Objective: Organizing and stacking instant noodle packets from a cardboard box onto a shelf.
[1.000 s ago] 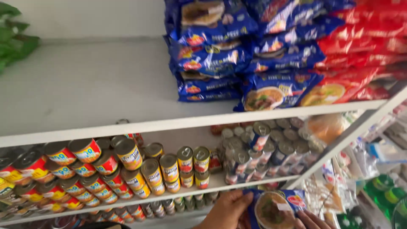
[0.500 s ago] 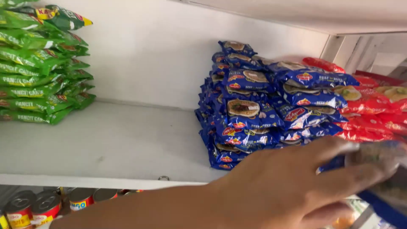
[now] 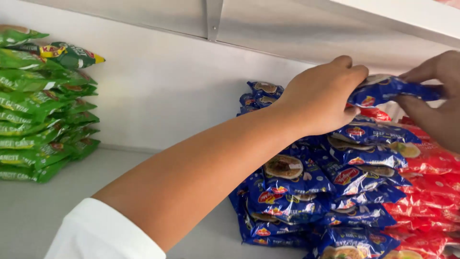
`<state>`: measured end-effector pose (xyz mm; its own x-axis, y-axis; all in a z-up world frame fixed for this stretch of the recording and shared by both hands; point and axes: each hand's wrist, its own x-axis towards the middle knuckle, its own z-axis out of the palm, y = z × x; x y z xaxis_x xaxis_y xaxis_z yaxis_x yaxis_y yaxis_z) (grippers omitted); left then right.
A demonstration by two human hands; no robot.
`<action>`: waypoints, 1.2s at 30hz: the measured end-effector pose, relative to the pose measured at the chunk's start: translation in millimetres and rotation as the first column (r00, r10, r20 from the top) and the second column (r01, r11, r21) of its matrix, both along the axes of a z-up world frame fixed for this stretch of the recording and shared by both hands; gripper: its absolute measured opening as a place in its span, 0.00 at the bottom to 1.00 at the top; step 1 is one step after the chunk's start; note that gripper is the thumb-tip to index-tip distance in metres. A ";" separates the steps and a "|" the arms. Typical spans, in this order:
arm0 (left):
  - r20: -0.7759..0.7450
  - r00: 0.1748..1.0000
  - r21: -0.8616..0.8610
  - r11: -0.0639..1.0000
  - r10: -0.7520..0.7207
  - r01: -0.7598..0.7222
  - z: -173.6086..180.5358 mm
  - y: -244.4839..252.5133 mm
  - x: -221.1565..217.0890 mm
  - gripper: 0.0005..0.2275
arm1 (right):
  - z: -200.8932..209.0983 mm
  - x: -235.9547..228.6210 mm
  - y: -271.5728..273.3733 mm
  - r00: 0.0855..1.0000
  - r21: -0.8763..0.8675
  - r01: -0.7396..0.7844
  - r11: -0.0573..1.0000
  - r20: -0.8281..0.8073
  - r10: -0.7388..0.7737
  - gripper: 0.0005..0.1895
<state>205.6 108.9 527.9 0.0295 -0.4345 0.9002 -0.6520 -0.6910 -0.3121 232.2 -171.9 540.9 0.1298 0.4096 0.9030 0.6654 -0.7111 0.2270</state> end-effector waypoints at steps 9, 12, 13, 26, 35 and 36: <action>-0.355 0.935 0.051 0.999 0.004 0.015 39.0 0.7 109.4 0.24 | 46.3 19.8 75.0 0.663 -0.406 0.723 0.559 0.183 -0.726 0.19; -0.396 0.918 -0.005 0.999 -0.036 0.037 44.6 -5.6 150.6 0.21 | 51.4 61.2 63.0 0.829 -0.388 0.534 0.751 0.066 -0.555 0.14; -0.402 0.915 -0.002 0.999 -0.043 0.046 41.8 -7.0 159.7 0.21 | 49.1 74.5 59.4 0.825 -0.388 0.538 0.748 0.059 -0.563 0.14; -0.423 0.900 0.076 0.993 0.110 -0.085 19.8 -13.4 231.8 0.22 | 60.1 130.2 52.9 0.592 -0.301 0.463 0.834 -0.595 -0.544 0.19; -0.515 0.791 0.300 0.934 0.331 -0.196 19.0 -4.5 226.5 0.20 | 40.4 134.2 56.2 0.462 -0.228 0.317 0.921 -0.810 -0.360 0.19; -0.546 0.743 0.343 0.912 0.387 -0.223 18.0 -3.2 225.4 0.19 | 39.8 136.3 55.5 0.444 -0.209 0.298 0.932 -0.834 -0.329 0.20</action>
<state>431.0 105.7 545.9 0.6871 -0.5048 0.5225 -0.5273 -0.8413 -0.1194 368.5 -116.4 580.8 0.9428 0.1982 0.2680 0.2752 -0.9165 -0.2904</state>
